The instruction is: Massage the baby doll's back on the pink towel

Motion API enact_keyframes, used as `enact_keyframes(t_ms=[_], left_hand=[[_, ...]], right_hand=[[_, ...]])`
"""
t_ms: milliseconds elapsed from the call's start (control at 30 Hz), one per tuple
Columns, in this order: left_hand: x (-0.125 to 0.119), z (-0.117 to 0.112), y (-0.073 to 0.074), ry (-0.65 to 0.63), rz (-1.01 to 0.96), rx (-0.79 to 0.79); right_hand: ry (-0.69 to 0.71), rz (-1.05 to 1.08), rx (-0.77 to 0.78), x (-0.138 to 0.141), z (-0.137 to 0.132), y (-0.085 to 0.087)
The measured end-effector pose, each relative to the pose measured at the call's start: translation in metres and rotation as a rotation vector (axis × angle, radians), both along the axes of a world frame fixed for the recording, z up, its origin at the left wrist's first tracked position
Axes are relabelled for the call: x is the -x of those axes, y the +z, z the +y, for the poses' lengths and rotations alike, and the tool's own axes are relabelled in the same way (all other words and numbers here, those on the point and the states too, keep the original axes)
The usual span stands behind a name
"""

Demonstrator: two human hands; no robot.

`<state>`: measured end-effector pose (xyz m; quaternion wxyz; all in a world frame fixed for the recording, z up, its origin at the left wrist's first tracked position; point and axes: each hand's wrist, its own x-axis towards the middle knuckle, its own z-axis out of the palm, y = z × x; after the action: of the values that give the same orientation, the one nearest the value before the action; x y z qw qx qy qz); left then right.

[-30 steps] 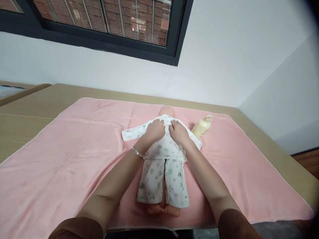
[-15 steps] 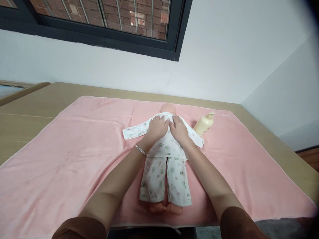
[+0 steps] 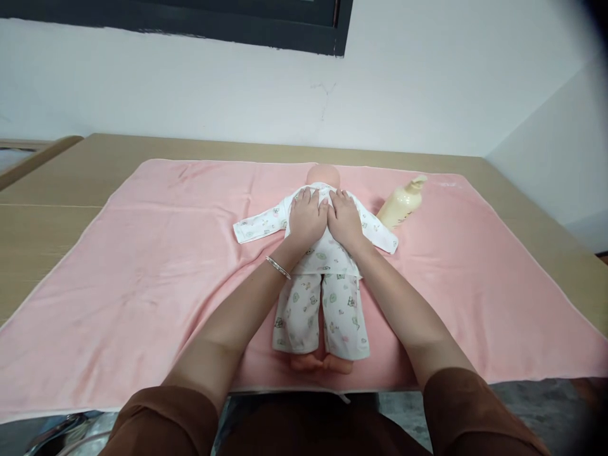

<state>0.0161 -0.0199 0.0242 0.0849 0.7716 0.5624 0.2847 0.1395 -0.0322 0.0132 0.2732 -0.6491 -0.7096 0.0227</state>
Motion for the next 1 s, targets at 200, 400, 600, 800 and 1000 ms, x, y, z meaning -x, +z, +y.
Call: enact_keyframes(t_ms=[200,400,600,800,1000], left_hand=[[0.000,-0.001,0.003,0.009,0.022,0.020],[0.001,-0.004,0.006,0.007,0.025,0.032],[0.000,-0.003,0.003,0.017,0.022,0.011],[0.002,0.000,0.003,0.006,0.010,0.016],[0.007,0.007,0.002,-0.020,-0.018,0.011]], right_hand=[[-0.011,0.011,0.009,0.001,0.000,-0.001],[-0.008,0.011,0.020,0.002,-0.001,0.002],[-0.010,0.000,0.022,0.002,-0.001,0.002],[-0.004,-0.017,0.018,0.002,-0.002,0.003],[-0.012,-0.037,-0.009,0.006,-0.005,0.003]])
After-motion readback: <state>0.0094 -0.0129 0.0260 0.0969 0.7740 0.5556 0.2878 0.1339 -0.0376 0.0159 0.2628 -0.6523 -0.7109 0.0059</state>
